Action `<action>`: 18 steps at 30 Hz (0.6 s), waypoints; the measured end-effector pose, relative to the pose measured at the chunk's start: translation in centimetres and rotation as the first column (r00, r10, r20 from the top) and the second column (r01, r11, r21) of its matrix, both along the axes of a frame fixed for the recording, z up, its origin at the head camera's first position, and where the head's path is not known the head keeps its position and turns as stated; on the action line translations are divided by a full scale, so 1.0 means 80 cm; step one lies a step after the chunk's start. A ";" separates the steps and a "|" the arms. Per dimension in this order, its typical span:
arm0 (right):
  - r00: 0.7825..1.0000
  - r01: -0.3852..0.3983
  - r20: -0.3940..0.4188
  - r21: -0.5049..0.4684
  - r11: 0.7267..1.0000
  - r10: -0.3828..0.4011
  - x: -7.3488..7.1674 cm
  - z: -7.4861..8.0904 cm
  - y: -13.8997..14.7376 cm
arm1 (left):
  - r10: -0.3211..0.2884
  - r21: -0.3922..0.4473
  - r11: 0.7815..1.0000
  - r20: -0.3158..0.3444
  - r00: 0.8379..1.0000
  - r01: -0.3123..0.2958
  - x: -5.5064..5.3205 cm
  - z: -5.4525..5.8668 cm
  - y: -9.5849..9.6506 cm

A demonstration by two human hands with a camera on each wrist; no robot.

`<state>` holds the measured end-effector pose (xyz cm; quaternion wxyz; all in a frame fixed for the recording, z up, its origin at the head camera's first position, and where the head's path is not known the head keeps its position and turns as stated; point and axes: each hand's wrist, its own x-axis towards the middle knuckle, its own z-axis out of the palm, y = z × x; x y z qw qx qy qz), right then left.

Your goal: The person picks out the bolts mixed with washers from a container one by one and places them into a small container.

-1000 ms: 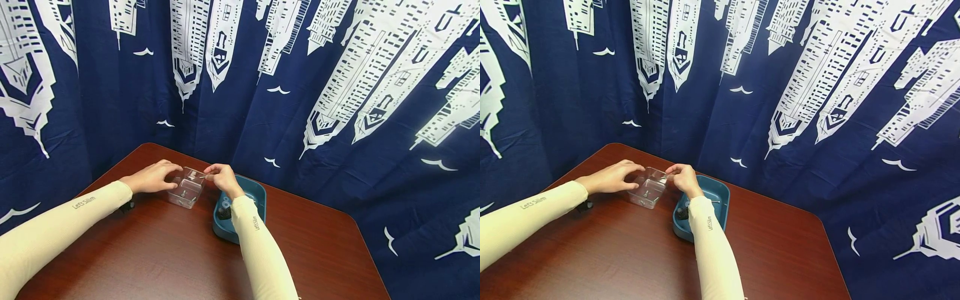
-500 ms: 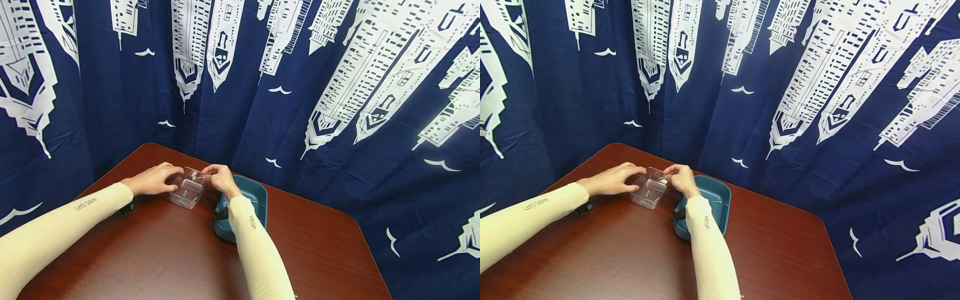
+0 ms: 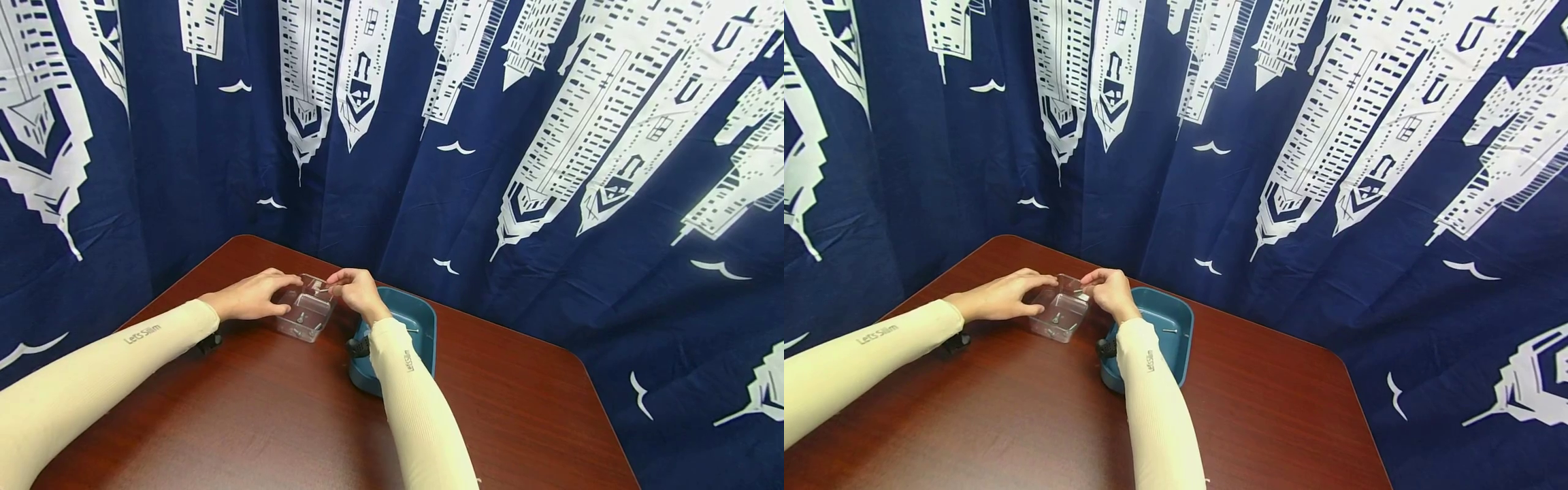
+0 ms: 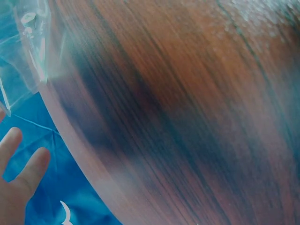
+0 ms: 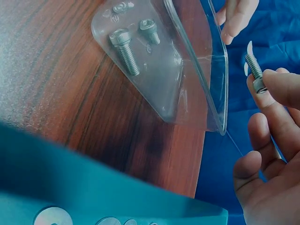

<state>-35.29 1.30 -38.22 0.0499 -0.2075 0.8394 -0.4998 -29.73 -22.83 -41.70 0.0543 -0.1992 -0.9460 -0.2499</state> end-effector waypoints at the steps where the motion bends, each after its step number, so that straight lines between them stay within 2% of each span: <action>1: 1.000 0.000 0.000 0.001 1.000 0.000 0.000 0.000 0.000 | -0.002 0.001 1.000 -0.002 1.000 0.002 0.000 0.000 0.000; 7: 1.000 -0.005 0.004 0.003 1.000 0.005 -0.002 0.001 -0.002 | -0.002 -0.011 1.000 -0.003 1.000 0.002 -0.004 -0.004 0.002; 18: 1.000 -0.017 -0.008 -0.002 1.000 0.017 0.001 0.009 -0.006 | -0.004 -0.014 1.000 -0.005 1.000 0.004 -0.001 0.000 0.001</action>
